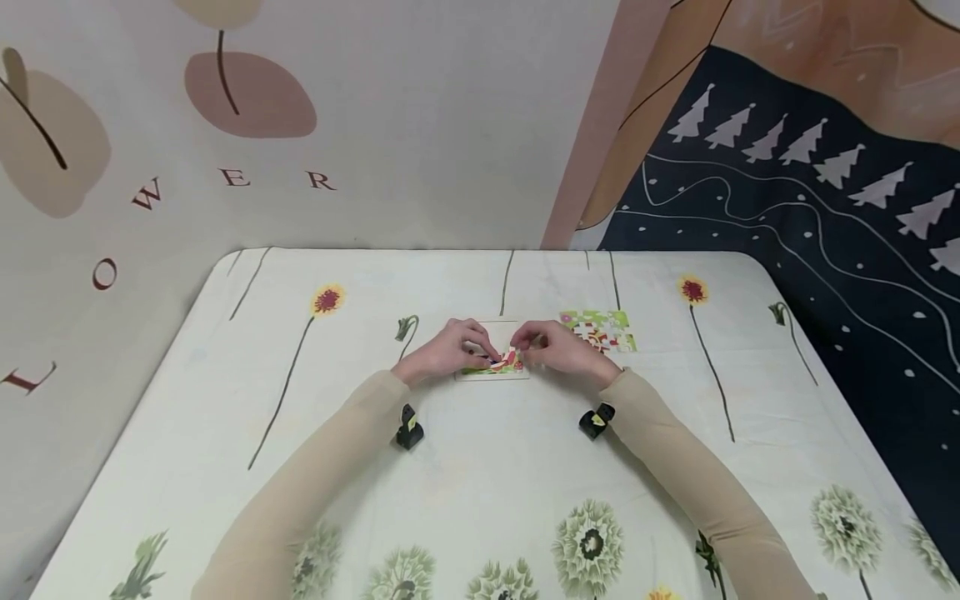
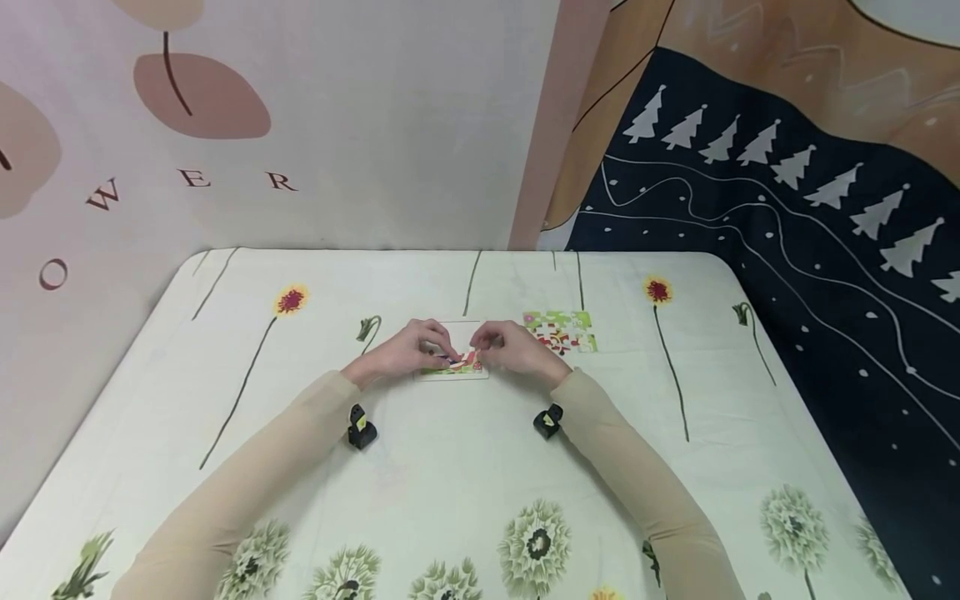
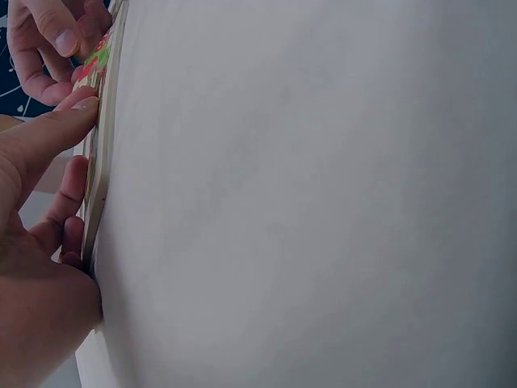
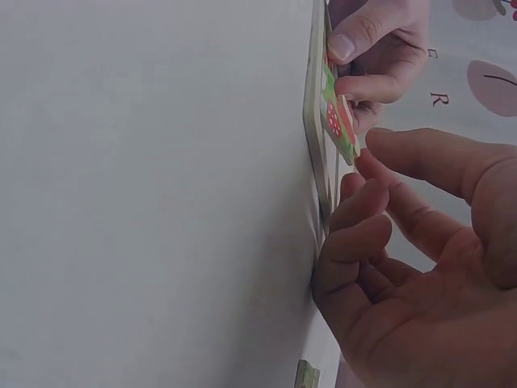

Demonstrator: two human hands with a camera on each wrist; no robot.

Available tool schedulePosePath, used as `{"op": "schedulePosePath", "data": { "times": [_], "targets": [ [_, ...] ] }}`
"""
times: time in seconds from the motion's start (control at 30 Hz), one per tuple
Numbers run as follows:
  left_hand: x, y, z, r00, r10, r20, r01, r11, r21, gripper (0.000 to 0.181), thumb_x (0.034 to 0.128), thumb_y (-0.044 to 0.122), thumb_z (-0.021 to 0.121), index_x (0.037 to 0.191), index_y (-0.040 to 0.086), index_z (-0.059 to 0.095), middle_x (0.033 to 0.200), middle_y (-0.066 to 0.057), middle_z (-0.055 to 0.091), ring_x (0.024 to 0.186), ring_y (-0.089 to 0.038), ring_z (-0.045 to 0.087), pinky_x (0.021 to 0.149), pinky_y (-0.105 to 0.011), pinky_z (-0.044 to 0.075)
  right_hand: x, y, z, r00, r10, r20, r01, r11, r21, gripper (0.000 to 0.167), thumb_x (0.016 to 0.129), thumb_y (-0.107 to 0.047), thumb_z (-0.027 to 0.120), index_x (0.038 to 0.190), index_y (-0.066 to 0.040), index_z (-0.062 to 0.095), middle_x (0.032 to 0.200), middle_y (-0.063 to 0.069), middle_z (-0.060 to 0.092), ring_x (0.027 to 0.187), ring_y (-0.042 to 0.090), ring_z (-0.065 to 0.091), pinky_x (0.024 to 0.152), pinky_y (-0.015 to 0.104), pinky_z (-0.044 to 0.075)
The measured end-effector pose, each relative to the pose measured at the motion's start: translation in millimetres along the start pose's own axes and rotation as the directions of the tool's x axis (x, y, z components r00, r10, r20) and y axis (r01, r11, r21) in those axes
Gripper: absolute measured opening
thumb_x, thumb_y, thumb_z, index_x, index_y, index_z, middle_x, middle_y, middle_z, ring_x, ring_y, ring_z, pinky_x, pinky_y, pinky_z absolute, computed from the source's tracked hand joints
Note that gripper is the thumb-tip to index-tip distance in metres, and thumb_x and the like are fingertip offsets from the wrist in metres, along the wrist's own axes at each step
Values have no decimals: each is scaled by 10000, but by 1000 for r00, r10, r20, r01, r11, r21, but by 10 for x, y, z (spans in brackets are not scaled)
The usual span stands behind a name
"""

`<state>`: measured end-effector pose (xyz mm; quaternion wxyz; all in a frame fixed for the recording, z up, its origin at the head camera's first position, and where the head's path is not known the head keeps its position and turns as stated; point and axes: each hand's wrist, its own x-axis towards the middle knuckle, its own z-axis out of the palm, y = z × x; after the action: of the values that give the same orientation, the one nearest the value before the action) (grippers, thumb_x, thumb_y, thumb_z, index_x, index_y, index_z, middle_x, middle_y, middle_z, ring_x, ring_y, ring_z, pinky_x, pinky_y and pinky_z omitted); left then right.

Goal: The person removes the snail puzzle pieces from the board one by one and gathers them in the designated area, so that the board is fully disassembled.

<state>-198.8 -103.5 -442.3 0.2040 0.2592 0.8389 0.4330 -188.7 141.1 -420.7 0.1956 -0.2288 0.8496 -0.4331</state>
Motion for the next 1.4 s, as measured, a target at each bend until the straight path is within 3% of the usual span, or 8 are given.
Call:
{"op": "schedulePosePath", "data": {
  "times": [0.47,0.67,0.9,1.4],
  "targets": [
    [2,-1,-4,1000,0,5,0,1000,9,148,925,35,746,1062,16,799,1224,-124,588,1283,-358,343,1066,-491,378,31,-7,38,1000,14,5,-15,996,92,198,932,55,612,1128,62,641,1031,155,661,933,214,611,801,297,473],
    [7,-7,-1,1000,0,6,0,1000,3,146,928,41,745,1062,21,800,1213,-117,591,1281,-353,343,1071,-501,356,50,13,61,1000,19,7,-19,996,86,228,946,53,610,1172,75,631,1023,156,668,924,204,620,775,281,474],
    [9,-12,1,1000,4,8,-4,1000,-20,142,928,17,739,1058,5,795,1219,-132,578,1291,-357,348,1064,-493,415,39,15,62,1000,14,-1,-14,997,79,238,934,63,602,1164,85,660,983,146,673,851,163,595,732,271,460],
    [-3,30,-5,999,-35,16,34,999,27,138,940,58,729,1056,48,802,1300,-155,571,1350,-386,314,1110,-568,306,-43,54,-62,998,31,-52,-24,992,123,252,931,68,586,1168,87,669,1020,174,685,856,171,596,725,260,473]
  ]
}}
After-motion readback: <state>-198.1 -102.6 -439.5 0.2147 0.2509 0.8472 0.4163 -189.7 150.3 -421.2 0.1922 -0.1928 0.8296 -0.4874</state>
